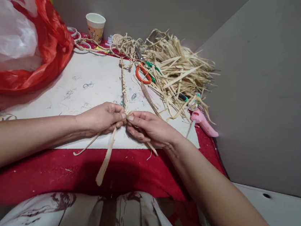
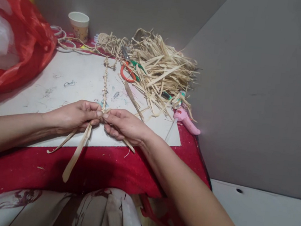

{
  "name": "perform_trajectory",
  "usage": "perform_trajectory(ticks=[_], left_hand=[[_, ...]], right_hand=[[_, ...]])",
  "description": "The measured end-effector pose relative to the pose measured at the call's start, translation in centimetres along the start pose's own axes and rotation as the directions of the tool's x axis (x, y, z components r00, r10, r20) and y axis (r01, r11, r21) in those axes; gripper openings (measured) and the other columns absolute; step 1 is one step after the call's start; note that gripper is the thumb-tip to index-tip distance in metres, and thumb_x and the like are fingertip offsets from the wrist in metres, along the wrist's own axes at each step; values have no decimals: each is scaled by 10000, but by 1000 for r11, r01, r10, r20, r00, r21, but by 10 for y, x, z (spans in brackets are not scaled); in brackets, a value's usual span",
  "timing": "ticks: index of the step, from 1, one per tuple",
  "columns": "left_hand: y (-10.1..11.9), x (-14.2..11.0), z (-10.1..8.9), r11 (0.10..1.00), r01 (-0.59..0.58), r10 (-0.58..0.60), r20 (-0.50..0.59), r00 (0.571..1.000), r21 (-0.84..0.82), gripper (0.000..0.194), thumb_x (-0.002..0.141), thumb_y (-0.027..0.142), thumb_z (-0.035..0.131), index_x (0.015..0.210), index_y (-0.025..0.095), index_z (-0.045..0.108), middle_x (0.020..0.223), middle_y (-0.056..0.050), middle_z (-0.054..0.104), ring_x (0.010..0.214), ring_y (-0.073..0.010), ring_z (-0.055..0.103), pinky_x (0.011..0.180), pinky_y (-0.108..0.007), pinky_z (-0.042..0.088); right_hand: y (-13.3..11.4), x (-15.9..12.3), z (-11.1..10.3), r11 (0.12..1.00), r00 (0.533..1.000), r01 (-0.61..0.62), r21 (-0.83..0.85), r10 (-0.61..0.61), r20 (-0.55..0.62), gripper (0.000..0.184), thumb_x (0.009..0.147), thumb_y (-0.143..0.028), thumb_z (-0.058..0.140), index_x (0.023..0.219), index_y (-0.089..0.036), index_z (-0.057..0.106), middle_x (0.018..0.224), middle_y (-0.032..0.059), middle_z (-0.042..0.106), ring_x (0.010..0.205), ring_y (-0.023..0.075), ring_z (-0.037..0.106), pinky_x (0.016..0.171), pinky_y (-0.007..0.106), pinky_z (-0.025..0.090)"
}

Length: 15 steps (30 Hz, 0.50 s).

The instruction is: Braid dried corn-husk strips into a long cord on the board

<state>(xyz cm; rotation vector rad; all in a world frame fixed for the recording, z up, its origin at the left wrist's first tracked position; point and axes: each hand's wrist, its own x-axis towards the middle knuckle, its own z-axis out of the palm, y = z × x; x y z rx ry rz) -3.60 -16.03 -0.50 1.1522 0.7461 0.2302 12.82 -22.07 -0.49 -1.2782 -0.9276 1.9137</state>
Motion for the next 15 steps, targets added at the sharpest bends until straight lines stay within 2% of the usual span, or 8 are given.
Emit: perform_trajectory(ticks=[6,11,15], left_hand=[[1,-1,-2,996,-34,34,0,999,77,247,874,202,478,631,165,449,465,73,395,343,-15,237,349,-182,144],[2,-1,-4,993,-67,66,11,998,94,226,866,226,492,650,162,472,482,68,404,365,-22,251,367,-191,154],[2,-1,-6,996,-57,56,11,998,66,246,861,271,501,641,170,460,466,73,385,356,-27,230,365,-201,133]], right_hand=[[0,3,-2,1000,998,3,-1,-3,59,286,822,-373,575,670,-164,455,445,-56,479,310,23,288,308,135,160],[-8,5,-6,996,1000,1,-86,1,28,238,827,-368,566,740,-153,512,520,-29,555,338,39,377,306,146,202],[-14,5,-7,992,995,23,-124,-10,104,221,808,-345,600,783,-146,509,552,-40,530,363,29,351,335,157,199]])
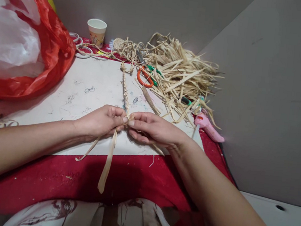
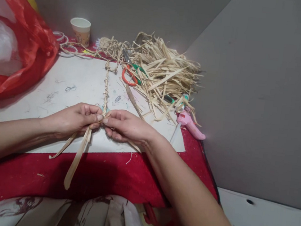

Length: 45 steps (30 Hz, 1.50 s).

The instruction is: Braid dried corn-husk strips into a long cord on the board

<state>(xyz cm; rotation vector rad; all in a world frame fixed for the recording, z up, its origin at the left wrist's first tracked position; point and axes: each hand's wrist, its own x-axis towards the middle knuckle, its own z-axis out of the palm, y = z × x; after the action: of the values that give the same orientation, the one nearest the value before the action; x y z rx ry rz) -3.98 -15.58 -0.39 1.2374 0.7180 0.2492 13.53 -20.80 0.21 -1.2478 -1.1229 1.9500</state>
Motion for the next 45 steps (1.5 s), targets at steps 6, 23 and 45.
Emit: perform_trajectory(ticks=[6,23,45], left_hand=[[0,1,-2,997,29,-27,26,999,-65,232,848,270,511,646,170,456,473,75,400,359,-24,238,365,-190,146],[-1,2,-6,995,50,-44,67,997,-85,245,814,366,566,685,172,490,498,79,405,360,-20,229,364,-200,147],[18,-2,-13,955,-5,-60,206,977,298,228,862,277,435,809,136,606,517,35,481,431,-66,358,433,-204,260]], right_hand=[[1,2,-3,999,998,4,46,-7,58,237,808,-347,609,792,-155,471,512,-85,353,416,30,260,370,165,135],[7,7,-4,989,999,29,144,-35,39,209,834,-309,555,720,-149,485,477,-77,366,389,29,238,370,172,141],[10,12,8,996,976,68,53,-55,-212,308,768,-276,541,491,-145,506,345,-29,440,311,49,310,355,193,177]])
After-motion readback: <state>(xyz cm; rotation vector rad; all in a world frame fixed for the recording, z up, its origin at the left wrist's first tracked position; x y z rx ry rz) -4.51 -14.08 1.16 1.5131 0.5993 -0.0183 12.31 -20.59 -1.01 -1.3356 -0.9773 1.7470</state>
